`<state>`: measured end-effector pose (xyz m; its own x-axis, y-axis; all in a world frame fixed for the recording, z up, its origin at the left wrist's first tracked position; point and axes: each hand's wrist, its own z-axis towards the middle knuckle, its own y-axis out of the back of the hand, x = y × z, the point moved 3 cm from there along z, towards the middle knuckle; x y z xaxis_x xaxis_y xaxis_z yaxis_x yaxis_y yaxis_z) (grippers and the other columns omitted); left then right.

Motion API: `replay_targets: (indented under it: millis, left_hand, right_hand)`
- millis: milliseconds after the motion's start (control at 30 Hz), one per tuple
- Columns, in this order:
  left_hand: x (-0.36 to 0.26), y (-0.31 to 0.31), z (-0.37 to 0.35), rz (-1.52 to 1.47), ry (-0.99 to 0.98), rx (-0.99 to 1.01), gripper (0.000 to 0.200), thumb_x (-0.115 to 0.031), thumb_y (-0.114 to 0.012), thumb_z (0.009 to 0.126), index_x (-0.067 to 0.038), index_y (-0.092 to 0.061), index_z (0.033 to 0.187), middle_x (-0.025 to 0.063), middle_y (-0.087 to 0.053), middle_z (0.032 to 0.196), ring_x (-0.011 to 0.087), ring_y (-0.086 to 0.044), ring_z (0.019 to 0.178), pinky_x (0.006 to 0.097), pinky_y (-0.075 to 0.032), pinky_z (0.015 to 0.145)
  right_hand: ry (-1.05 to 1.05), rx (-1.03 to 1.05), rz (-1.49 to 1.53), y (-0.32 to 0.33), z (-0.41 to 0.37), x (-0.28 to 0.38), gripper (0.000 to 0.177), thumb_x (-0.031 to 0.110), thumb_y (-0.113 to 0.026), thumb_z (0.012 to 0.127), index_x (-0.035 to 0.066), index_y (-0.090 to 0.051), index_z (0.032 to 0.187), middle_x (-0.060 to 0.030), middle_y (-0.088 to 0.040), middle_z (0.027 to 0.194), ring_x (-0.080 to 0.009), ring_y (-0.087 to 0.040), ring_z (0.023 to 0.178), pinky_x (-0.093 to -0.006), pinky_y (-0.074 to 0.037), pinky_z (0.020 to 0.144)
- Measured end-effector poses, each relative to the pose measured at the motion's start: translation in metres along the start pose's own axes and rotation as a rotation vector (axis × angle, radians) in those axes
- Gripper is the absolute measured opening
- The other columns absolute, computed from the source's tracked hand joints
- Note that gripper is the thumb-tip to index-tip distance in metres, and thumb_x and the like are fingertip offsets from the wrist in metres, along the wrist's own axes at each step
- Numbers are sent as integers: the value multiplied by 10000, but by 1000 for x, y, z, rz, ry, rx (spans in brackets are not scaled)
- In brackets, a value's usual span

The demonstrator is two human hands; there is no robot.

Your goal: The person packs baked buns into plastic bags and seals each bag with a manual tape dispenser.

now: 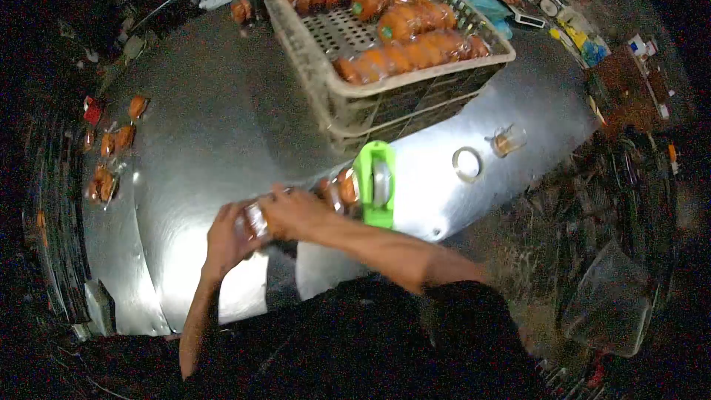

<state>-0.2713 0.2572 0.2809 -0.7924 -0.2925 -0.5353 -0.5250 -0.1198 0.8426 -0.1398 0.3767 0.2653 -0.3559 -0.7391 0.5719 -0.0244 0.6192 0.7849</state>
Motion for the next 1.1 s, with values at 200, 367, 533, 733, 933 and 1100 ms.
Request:
replay_targets:
  millis: [200, 367, 533, 733, 933, 1100]
  left_hand:
    - [-138, 142, 76, -124, -100, -288, 714, -110, -847, 608, -17, -530, 1240, 134, -601, 1166, 250, -595, 1065, 375, -472, 960]
    - [-261, 142, 257, 176, -344, -469, 765, -300, -846, 682, -19, -498, 1302, 182, -583, 1244, 300, -559, 1170, 404, -453, 996]
    - [-220, 50, 358, 71, -182, 49, 974, -537, -853, 587, -39, -476, 1334, 244, -526, 1300, 359, -536, 1199, 437, -422, 1021]
    - [-224, 27, 369, 482, -32, 282, 1133, -696, -763, 564, -65, -346, 1408, 245, -548, 1281, 391, -528, 1207, 447, -429, 1019]
    - [-188, 16, 381, 203, -363, 435, 1027, -584, -808, 584, -67, -397, 1370, 268, -574, 1207, 391, -556, 1149, 445, -450, 967]
    - [-229, 29, 342, 416, -191, 212, 945, -450, -829, 620, -22, -413, 1353, 249, -341, 1452, 459, -354, 1322, 497, -356, 1073]
  right_hand:
    - [466, -549, -172, 215, -32, 12, 547, 176, -689, 813, 114, -463, 1307, -241, -441, 1236, -469, -559, 1056, -524, -496, 889]
    - [442, -756, -263, 386, -48, -112, 632, 154, -784, 722, 155, -494, 1284, -210, -470, 1251, -426, -518, 1139, -441, -466, 939]
    - [351, -361, -258, 354, 7, -234, 782, 218, -831, 673, 132, -423, 1334, -203, -468, 1203, -406, -473, 1189, -445, -431, 968]
    - [189, -10, -521, 354, 35, -249, 910, 338, -819, 649, 151, -370, 1418, -135, -467, 1361, -349, -439, 1270, -571, -382, 997]
    - [318, -79, -591, 335, 45, -245, 614, 189, -794, 674, 45, -484, 1183, -136, -605, 1112, -307, -609, 1055, -445, -492, 880]
    - [176, -44, -732, 336, 29, -228, 749, 219, -808, 681, 32, -433, 1302, -146, -502, 1309, -320, -457, 1265, -475, -320, 1082]
